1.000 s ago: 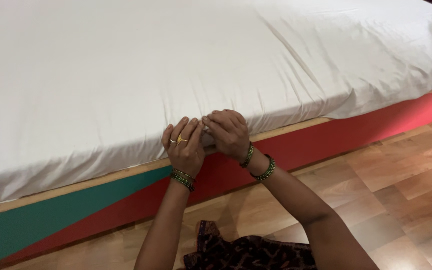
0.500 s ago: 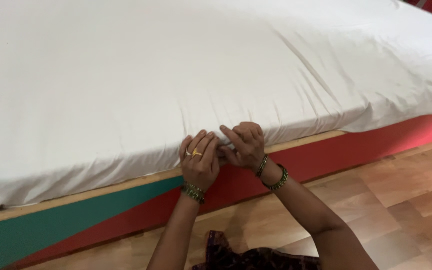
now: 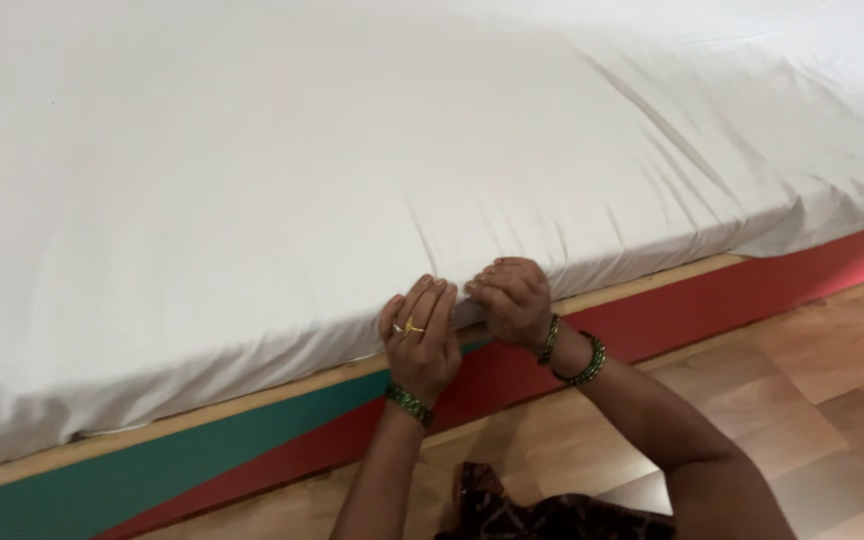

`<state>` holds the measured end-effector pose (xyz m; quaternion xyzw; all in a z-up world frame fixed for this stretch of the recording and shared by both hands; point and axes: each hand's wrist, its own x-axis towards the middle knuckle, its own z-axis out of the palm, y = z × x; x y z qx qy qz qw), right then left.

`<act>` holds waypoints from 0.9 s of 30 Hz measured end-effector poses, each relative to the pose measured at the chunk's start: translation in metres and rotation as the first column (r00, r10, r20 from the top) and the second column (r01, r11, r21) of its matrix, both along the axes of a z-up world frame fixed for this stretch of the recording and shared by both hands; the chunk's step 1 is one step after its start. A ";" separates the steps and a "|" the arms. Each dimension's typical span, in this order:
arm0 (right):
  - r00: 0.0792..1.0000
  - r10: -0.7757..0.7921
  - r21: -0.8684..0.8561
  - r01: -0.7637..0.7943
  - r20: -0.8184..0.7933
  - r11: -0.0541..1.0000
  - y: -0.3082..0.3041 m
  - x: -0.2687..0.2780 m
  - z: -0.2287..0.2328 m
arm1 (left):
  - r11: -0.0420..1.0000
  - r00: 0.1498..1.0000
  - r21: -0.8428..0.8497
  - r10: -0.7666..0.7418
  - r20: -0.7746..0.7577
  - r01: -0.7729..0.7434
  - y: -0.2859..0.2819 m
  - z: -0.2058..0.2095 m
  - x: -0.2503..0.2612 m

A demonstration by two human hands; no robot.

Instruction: The person tucks a white bedsheet under the mattress of a bed with a red and green frame. They smooth the sheet and pull the edges under the mattress along the sides and corners.

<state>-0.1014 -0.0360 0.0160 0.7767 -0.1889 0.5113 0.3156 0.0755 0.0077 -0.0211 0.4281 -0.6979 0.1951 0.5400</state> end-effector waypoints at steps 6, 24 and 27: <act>0.999 0.034 -0.021 -0.034 -0.034 0.999 -0.004 -0.004 0.004 | 0.984 0.974 -0.034 0.165 -0.156 -0.173 0.007 0.012 -0.005; 0.995 0.041 -0.036 -0.045 -0.088 0.998 0.001 0.010 0.013 | 0.970 0.987 -0.187 0.158 0.003 -0.155 0.012 0.027 0.024; 0.995 0.091 -0.070 -0.094 -0.044 0.993 -0.010 0.008 0.004 | 0.963 0.985 -0.206 0.174 -0.004 -0.171 0.008 0.023 0.022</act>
